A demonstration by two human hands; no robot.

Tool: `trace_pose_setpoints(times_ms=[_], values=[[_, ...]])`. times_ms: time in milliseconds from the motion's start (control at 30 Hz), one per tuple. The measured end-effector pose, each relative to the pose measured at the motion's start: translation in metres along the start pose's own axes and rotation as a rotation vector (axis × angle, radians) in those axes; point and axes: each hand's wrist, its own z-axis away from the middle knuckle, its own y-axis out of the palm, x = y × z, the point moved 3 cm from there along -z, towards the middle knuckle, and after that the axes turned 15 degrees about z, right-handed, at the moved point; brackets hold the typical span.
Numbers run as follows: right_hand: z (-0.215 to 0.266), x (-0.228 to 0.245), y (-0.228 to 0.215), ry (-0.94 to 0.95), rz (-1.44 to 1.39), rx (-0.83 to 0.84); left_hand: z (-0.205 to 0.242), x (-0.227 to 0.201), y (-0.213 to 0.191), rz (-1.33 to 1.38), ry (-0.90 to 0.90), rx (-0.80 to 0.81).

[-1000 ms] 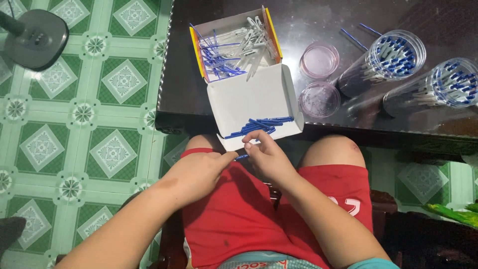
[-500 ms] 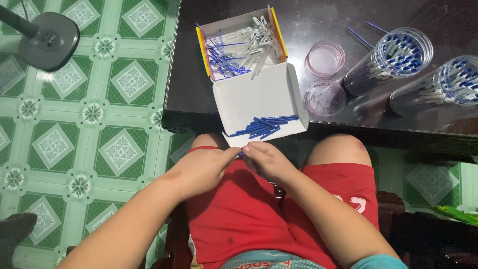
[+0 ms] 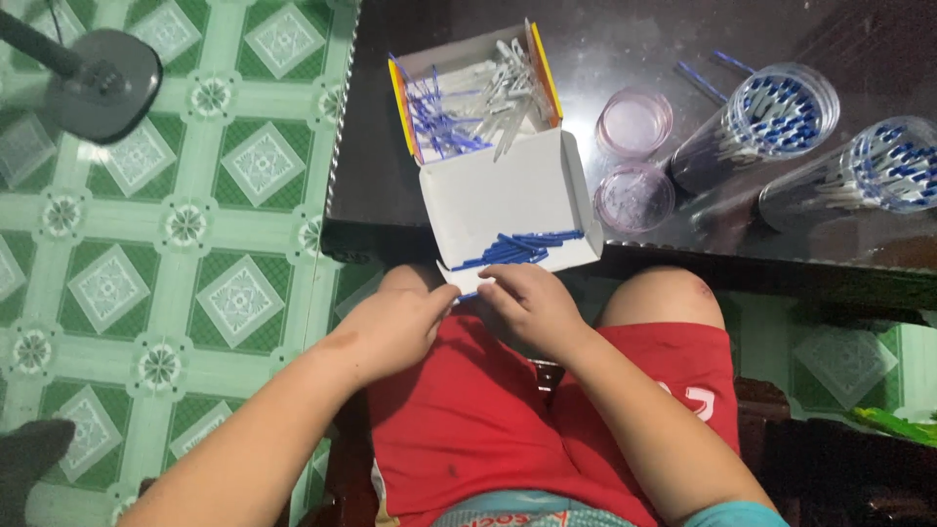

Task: Assembling pens by manually joining bodies and caps from a storage box.

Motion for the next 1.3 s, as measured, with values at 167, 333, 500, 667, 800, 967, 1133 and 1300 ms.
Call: trace_pose_setpoints(times_ms=[167, 333, 500, 667, 800, 967, 1133, 1300], values=[[0.005, 0.011, 0.005, -0.366, -0.122, -0.046, -0.002, 0.002, 0.004, 0.092, -0.013, 0.033], [0.004, 0.007, 0.019, -0.304, -0.016, -0.061, -0.006, 0.009, 0.014, 0.11, -0.004, 0.035], [0.004, 0.005, 0.034, -0.05, 0.078, 0.049, -0.004, 0.004, 0.014, 0.1, 0.044, 0.057], [-0.002, -0.005, 0.058, 0.323, -0.509, 0.12, -0.005, 0.005, 0.012, 0.028, 0.07, 0.043], [0.002, 0.002, 0.037, 0.355, -0.752, 0.08, 0.005, -0.008, 0.001, 0.047, 0.055, 0.033], [0.001, -0.002, 0.041, 0.393, -0.858, 0.082, 0.009, -0.014, 0.0, 0.064, 0.057, 0.022], [0.005, 0.0, 0.007, 0.046, -0.409, -0.054, -0.009, 0.008, 0.015, 0.149, 0.06, -0.036], [0.025, 0.022, -0.019, -0.404, -0.185, -0.162, -0.002, -0.002, 0.006, 0.359, -0.016, -0.004]])
